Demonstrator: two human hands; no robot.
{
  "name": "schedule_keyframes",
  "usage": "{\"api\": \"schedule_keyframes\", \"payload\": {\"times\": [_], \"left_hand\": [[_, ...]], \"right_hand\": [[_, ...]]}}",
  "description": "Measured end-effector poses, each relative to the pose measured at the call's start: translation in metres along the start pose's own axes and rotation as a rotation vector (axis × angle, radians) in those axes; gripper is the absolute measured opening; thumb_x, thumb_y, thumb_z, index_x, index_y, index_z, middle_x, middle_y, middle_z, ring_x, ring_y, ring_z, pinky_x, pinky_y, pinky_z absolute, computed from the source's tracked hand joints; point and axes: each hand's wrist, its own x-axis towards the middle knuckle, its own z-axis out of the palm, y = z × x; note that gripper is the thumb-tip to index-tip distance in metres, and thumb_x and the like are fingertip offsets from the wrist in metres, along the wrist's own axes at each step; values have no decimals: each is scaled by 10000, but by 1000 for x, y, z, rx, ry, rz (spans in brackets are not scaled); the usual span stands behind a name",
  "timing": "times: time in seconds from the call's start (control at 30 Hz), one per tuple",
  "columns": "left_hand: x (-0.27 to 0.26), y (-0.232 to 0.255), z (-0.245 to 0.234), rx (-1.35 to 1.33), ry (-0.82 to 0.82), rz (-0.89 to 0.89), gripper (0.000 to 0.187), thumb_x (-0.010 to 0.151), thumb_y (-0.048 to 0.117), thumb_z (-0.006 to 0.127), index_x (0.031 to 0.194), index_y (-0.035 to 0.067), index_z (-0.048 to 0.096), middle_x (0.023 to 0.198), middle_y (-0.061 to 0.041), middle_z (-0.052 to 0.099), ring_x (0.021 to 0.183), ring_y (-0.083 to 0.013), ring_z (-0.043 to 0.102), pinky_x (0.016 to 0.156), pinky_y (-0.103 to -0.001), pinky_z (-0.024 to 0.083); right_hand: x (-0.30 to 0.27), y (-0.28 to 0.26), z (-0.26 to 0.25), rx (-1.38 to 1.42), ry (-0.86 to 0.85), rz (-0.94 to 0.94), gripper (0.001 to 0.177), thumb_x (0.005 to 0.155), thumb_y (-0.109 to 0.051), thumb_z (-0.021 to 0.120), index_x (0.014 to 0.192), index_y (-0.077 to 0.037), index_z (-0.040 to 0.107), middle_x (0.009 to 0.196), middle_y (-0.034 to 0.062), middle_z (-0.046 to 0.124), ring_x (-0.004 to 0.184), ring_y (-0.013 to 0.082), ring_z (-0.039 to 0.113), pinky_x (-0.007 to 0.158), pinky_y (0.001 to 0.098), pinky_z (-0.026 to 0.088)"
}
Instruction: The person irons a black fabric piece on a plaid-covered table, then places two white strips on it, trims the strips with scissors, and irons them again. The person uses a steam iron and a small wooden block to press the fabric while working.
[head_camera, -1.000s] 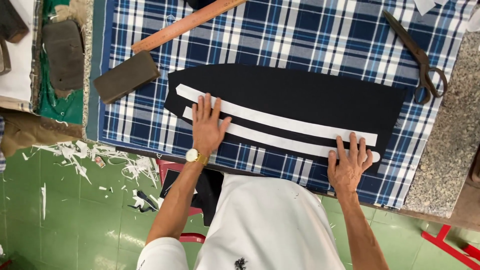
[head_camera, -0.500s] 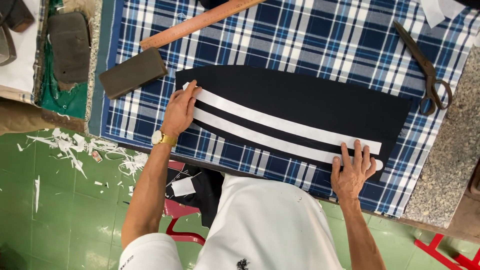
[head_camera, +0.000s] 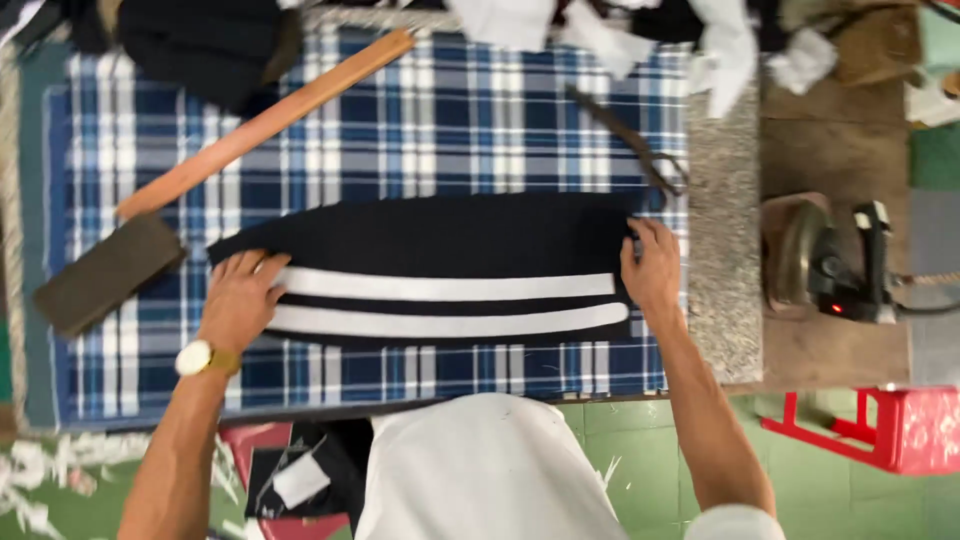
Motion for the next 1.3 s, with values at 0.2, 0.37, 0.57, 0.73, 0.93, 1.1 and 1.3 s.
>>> {"api": "schedule_keyframes", "payload": {"times": [0.2, 0.37, 0.57, 0.73, 0.93, 1.1, 1.3], "left_hand": [[14, -13, 26, 144, -177, -25, 445, 885, 446, 677, 1305, 330, 587, 1325, 32, 572, 1287, -220, 560, 1105, -383, 448], [31, 2, -2, 136, -358, -84, 307, 866, 444, 695, 1154, 345, 660, 1205, 58, 656, 1230, -195, 612, 1077, -363, 458], [20, 119, -135, -550, -639, -223, 446, 864, 168, 699, 1301, 141, 615, 1035, -230, 784, 975, -417, 762, 825, -502, 590], [34, 202, -178, -1440, -706, -132, 645, 860, -4, 677, 1446, 86, 425, 906, -165, 739, 653, -240, 760, 540, -337, 642], [96, 265, -254, -1554, 152, -107, 241, 860, -20, 724, 1087, 53, 687, 942, -112, 698, 715, -175, 682, 608, -301, 582], [141, 343, -293, -1809, 493, 223, 441, 908, -65, 710, 1314, 66, 594, 1137, -63, 644, 946, -118, 659, 801, -230, 581], [115, 480, -209, -1815, -253, 467, 537, 913, -37, 700, 1428, 14, 555, 1327, -56, 554, 1017, -91, 579, 896, -269, 557]], "right_hand": [[56, 52, 4, -110, -73, 42, 348, 947, 38, 610, 1277, -55, 673, 1286, 183, 607, 1194, 338, 629, 993, 456, 521], [77, 82, 20, -179, -411, 118, 396, 964, -70, 619, 1351, -150, 606, 1241, 129, 601, 1145, 320, 658, 999, 438, 521], [84, 51, -17, 75, -625, 367, 568, 882, -184, 662, 1424, -260, 511, 1190, 105, 653, 1119, 361, 673, 941, 521, 531], [32, 31, -73, 840, -661, 801, 610, 927, -8, 559, 1504, -129, 403, 948, 191, 671, 785, 327, 697, 680, 483, 525], [-86, -13, -125, 1251, -109, 875, 642, 965, -56, 629, 1494, 85, 294, 714, 104, 524, 447, 130, 486, 364, 244, 354], [-160, -69, -173, 1319, 202, 905, 387, 972, -271, 633, 1193, 36, 554, 415, 56, 467, 244, 121, 411, 234, 233, 297], [-238, -142, -169, 1546, 496, 911, 778, 943, -464, 637, 1401, 136, 446, 556, 87, 462, 272, 156, 472, 212, 247, 383]]}}
